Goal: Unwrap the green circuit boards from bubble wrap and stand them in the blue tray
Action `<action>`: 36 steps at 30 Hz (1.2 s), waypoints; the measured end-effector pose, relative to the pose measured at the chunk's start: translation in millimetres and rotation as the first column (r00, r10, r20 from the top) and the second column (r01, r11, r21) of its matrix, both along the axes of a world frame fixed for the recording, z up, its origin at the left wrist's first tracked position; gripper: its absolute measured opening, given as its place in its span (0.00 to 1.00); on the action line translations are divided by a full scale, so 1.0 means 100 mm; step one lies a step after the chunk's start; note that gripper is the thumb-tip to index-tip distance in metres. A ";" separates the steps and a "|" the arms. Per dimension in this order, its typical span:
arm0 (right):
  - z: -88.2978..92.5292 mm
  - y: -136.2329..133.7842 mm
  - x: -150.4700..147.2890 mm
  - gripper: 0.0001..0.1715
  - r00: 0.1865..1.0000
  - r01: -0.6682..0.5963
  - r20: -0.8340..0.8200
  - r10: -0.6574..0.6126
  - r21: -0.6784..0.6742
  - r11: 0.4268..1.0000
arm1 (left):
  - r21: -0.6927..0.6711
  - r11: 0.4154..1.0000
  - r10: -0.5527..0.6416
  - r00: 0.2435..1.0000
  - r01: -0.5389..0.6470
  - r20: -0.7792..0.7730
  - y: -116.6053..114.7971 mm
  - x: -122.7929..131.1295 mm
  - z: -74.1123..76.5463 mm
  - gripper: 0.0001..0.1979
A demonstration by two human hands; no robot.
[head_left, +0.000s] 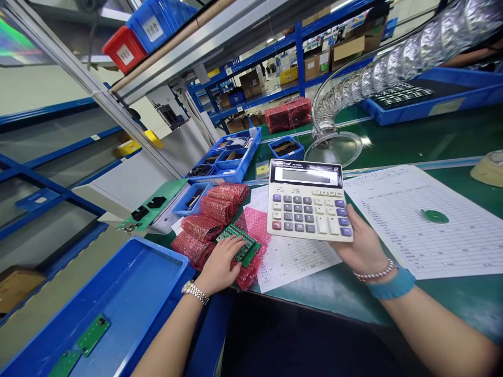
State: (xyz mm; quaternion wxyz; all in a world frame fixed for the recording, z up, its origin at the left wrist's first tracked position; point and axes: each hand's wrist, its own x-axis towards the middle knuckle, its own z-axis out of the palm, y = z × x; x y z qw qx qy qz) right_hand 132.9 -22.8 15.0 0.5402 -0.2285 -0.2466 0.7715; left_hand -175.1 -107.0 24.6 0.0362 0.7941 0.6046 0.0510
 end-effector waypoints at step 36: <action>-0.02 0.00 -0.01 0.24 0.997 -0.001 0.081 0.004 -0.032 0.999 | 0.190 0.936 0.191 0.879 -0.297 0.436 0.21 -0.19 0.13 0.16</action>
